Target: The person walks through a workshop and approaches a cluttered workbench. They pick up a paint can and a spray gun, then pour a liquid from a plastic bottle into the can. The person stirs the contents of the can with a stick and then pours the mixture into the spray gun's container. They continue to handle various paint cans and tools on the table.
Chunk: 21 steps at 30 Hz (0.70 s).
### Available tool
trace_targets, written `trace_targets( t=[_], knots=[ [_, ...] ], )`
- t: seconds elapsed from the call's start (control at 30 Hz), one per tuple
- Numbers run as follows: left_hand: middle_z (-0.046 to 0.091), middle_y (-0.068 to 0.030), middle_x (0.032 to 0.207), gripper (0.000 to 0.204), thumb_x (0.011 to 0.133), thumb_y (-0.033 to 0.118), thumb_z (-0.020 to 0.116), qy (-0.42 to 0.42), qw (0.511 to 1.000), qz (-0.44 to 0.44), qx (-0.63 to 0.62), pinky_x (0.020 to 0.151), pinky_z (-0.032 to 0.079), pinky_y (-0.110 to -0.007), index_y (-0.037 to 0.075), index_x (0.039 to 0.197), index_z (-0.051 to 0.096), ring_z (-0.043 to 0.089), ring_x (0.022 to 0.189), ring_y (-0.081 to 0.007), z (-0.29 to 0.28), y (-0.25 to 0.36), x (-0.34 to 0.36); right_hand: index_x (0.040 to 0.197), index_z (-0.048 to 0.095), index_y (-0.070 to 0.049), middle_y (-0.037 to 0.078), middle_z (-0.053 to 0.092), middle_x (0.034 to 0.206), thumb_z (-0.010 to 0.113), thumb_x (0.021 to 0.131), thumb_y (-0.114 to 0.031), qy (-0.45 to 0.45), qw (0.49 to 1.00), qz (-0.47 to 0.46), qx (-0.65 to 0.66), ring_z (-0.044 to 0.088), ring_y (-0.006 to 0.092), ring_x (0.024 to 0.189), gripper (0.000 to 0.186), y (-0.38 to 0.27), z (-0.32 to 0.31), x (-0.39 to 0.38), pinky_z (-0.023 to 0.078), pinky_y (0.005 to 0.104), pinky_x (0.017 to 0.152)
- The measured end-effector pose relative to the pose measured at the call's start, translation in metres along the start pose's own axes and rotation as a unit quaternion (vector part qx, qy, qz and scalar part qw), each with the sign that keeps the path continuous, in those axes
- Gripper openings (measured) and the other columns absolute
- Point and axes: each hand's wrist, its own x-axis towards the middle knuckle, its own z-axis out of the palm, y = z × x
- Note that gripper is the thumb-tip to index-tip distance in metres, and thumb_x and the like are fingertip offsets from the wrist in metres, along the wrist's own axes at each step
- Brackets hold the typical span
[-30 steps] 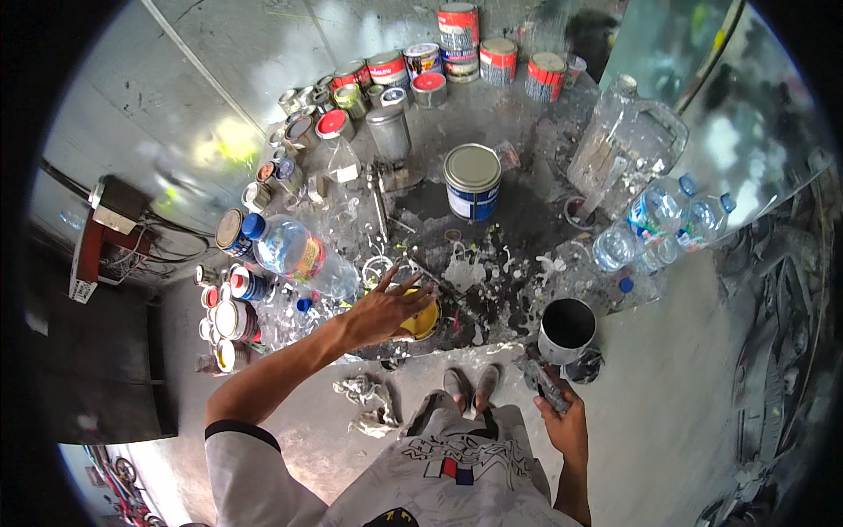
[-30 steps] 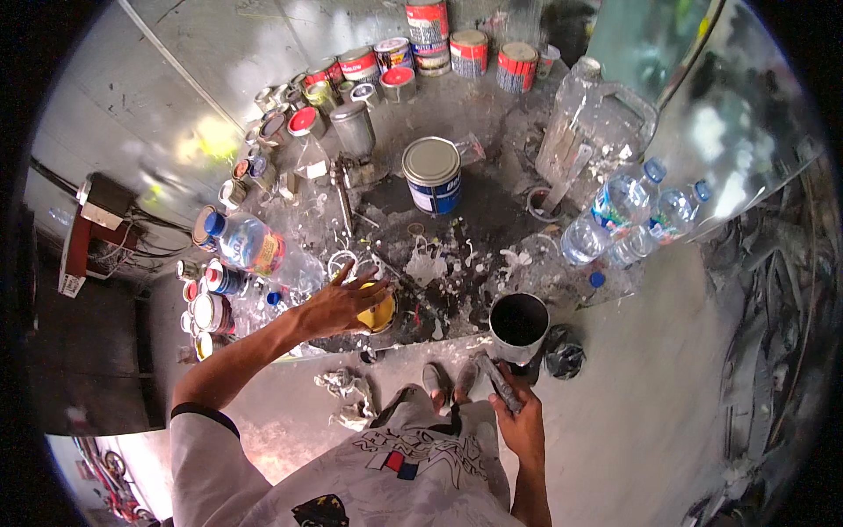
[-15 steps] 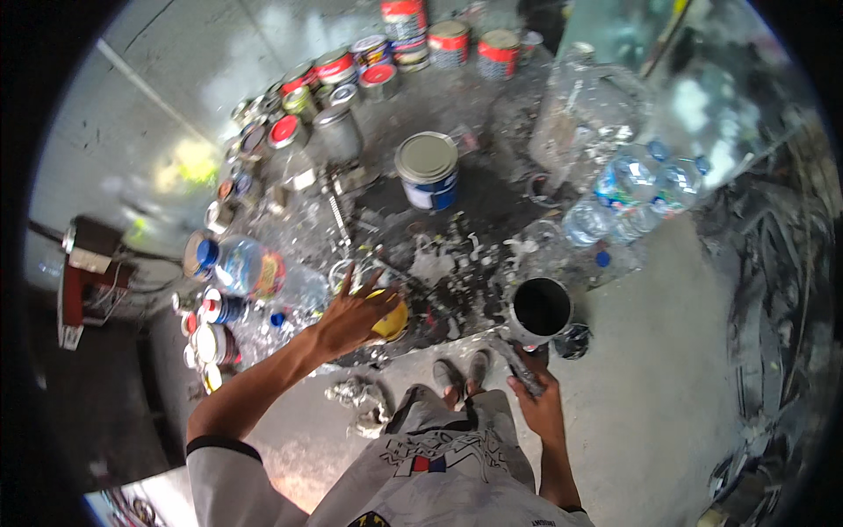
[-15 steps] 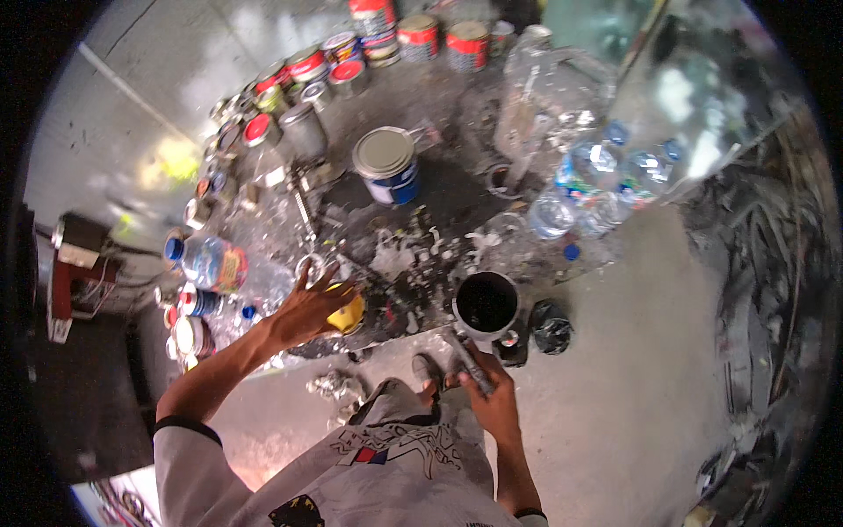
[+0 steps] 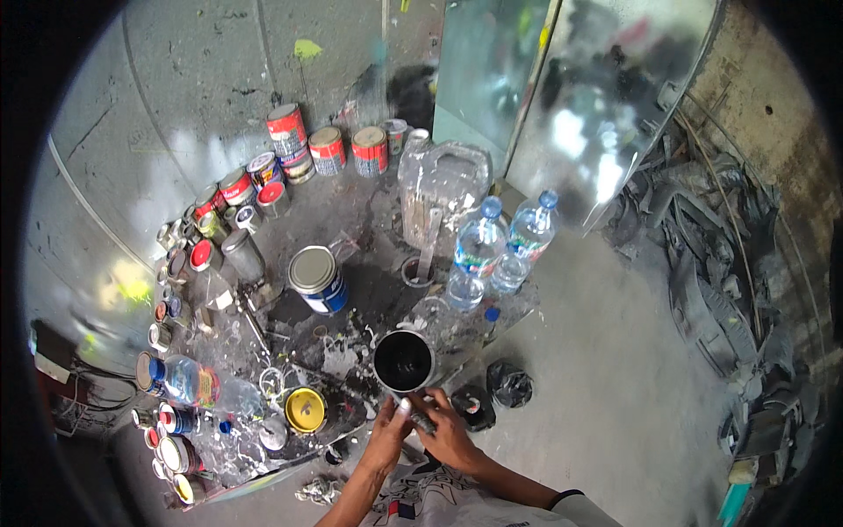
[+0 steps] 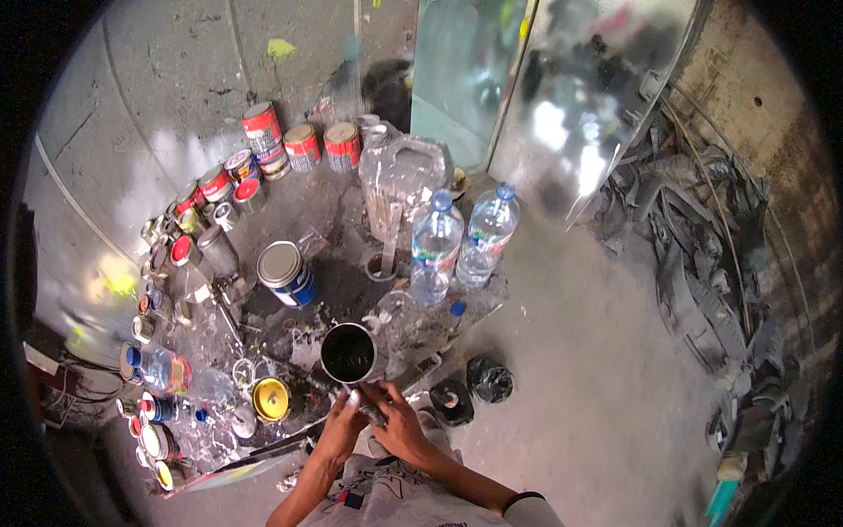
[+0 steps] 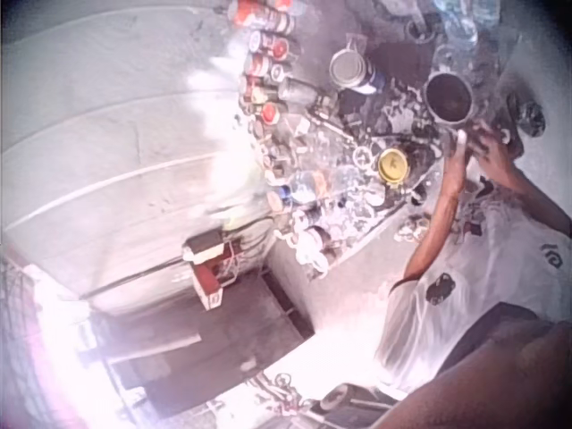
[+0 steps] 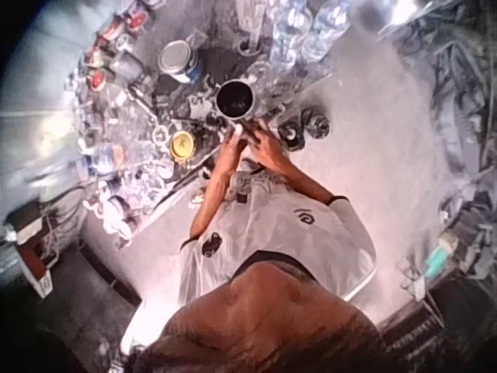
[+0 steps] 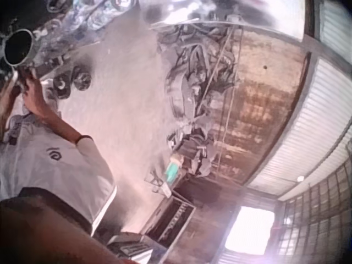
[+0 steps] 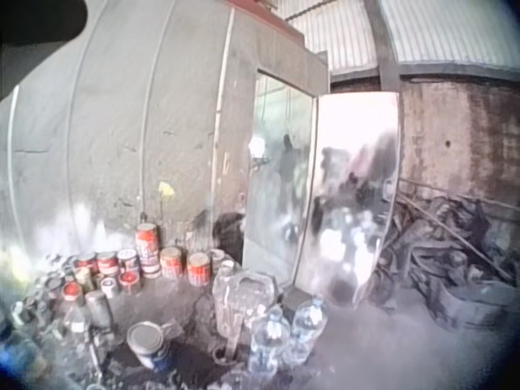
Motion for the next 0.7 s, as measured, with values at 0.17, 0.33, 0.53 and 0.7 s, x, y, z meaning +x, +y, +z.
trace_targets(
  t=[0.17,0.33,0.53,0.7],
  knots=[
    [0.058,-0.0062,0.124,0.050,0.097,0.036,0.056,0.088,0.995,-0.021,-0.039,0.090,0.048,-0.038,0.007,0.137,0.045,0.060,0.107,-0.0199,0.005,-0.010,0.019,0.132,0.055,-0.004,0.014,0.057,0.121,0.078,0.079,-0.028,-0.167,0.955,-0.168,-0.176,0.058,0.0330,0.103,0.063,0.015,-0.069,0.036,0.048,0.0391,0.086],
    [0.058,-0.0109,0.130,0.068,0.091,0.035,0.065,0.111,0.992,0.058,0.023,0.100,0.044,-0.046,0.005,0.144,0.035,0.064,0.110,-0.0275,0.024,-0.007,0.028,0.136,0.046,0.001,0.018,0.052,0.127,0.085,0.073,-0.029,0.157,0.986,0.031,0.040,0.050,0.0332,0.118,0.080,0.048,-0.130,0.110,0.042,0.0431,0.097],
    [0.061,-0.0154,0.121,0.054,0.093,0.033,0.060,0.118,0.988,0.091,-0.030,0.094,0.049,-0.045,0.001,0.134,0.044,0.066,0.105,-0.0300,0.042,-0.033,0.035,0.145,0.025,0.001,0.024,0.043,0.135,0.090,0.064,-0.034,0.321,0.945,-0.034,-0.049,0.046,0.0384,0.123,0.109,0.105,-0.100,0.199,0.038,0.0456,0.103],
    [0.063,-0.0159,0.115,0.048,0.094,0.035,0.058,0.193,0.971,0.108,-0.092,0.093,0.050,-0.047,0.000,0.125,0.050,0.065,0.101,-0.0296,0.042,-0.045,0.030,0.142,0.027,0.003,0.024,0.045,0.132,0.090,0.065,-0.032,0.296,0.953,-0.020,0.065,0.048,0.0350,0.122,0.106,0.098,-0.094,0.210,0.040,0.0433,0.100]
  ],
)
